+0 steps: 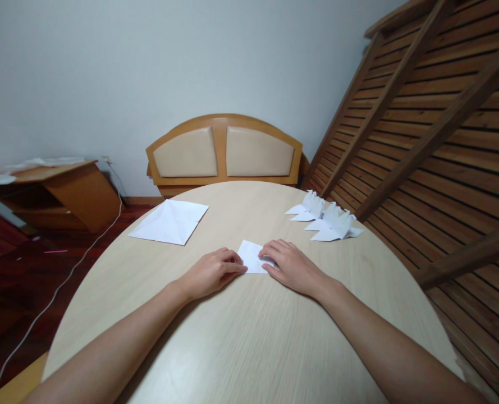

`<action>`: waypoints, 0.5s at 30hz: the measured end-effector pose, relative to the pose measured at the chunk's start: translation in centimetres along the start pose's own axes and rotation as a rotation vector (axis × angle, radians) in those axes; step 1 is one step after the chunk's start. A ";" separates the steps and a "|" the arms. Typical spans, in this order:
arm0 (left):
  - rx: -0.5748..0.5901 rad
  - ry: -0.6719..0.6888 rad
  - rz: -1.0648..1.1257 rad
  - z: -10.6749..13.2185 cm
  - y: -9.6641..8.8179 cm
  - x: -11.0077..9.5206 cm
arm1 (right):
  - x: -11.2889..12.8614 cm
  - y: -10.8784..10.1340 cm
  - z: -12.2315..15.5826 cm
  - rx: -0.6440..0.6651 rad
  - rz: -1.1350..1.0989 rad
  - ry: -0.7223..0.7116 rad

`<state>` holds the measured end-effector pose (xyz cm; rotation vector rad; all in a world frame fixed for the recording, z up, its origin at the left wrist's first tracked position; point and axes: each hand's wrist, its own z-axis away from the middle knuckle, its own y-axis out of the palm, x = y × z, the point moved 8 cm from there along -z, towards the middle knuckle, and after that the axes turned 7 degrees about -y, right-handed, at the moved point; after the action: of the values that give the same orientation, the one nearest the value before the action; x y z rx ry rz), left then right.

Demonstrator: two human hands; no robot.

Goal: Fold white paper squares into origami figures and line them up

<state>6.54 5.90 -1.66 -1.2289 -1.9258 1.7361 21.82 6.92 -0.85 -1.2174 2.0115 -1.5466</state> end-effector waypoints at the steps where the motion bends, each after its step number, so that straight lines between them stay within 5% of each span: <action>1: 0.000 0.001 -0.006 0.0 0.0 0.0 | 0.5 0.0 -0.1 0.009 0.017 -0.023; 7: 0.018 0.000 -0.048 0.0 -0.4 -1.0 | 2.1 0.9 -0.2 0.064 0.019 -0.133; 15: 0.134 0.159 0.030 0.6 -0.7 -3.3 | -1.1 0.6 0.1 0.093 0.048 -0.062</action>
<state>7.88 3.15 -0.08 -1.3096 -1.6826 1.6961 22.24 7.69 -1.71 -1.1583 1.8944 -1.5425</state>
